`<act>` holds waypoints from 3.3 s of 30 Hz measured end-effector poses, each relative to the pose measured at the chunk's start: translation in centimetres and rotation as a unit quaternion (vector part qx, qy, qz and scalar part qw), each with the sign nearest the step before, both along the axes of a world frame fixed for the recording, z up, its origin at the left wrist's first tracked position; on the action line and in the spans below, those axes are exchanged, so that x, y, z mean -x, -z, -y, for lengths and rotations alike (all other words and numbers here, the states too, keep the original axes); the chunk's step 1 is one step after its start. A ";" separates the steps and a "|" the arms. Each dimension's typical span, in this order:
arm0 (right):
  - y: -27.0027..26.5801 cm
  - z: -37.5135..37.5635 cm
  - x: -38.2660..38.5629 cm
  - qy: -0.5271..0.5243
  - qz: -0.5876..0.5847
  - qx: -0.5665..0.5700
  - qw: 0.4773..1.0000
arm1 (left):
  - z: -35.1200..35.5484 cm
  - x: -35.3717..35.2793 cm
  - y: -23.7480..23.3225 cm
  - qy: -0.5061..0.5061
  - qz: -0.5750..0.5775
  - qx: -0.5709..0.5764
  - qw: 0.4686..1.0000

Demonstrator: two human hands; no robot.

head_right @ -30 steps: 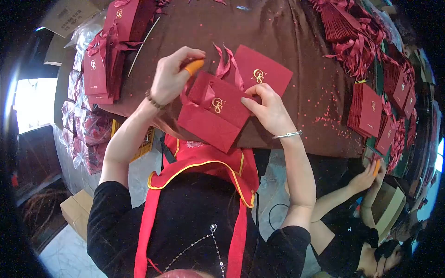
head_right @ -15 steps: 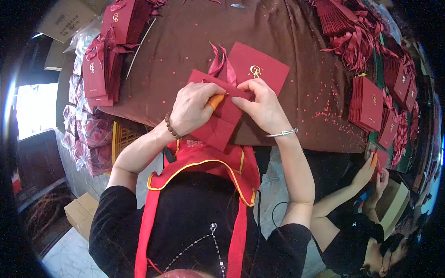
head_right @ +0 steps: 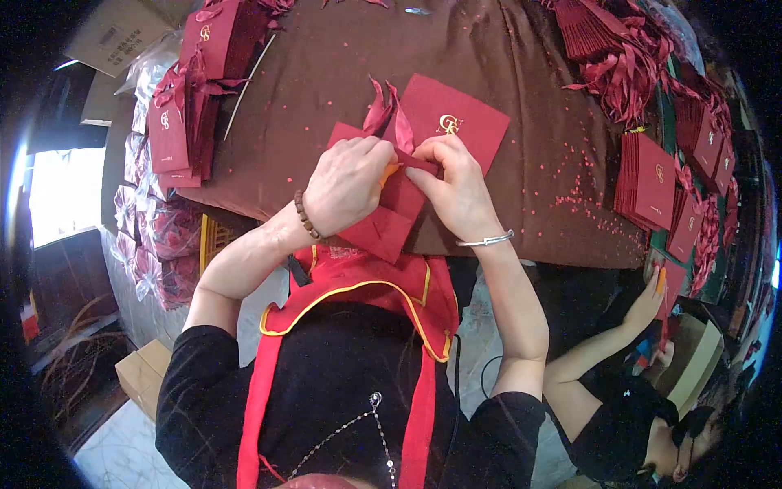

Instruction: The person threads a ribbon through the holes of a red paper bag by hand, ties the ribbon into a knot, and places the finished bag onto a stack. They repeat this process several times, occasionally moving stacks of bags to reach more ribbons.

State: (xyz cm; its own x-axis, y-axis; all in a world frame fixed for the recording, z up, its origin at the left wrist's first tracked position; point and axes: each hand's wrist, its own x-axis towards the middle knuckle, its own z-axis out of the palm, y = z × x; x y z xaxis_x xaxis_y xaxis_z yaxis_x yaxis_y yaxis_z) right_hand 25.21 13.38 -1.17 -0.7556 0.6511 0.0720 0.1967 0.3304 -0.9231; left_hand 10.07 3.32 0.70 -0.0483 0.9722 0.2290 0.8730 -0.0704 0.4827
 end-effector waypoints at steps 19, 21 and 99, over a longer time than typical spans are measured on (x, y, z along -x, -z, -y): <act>-0.8 0.6 -0.4 0.055 -0.031 -0.034 0.997 | -0.2 0.2 -0.4 0.034 0.012 -0.052 0.998; -1.3 0.7 -0.5 0.044 -0.032 -0.042 0.998 | -0.3 0.3 -0.2 0.037 0.023 -0.088 0.995; -0.1 2.0 -0.4 0.009 -0.081 0.081 0.993 | -1.9 7.5 -1.9 -0.058 0.382 0.152 0.910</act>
State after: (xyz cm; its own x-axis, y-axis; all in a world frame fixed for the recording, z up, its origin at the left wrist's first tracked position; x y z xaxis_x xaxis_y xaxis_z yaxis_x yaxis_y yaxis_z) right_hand 25.63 11.42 -1.11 -0.7301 0.6781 0.0850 0.0451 0.1719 -0.9841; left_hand 2.53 5.24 2.56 -0.1865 0.9634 -0.1928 0.2677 0.2386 0.9335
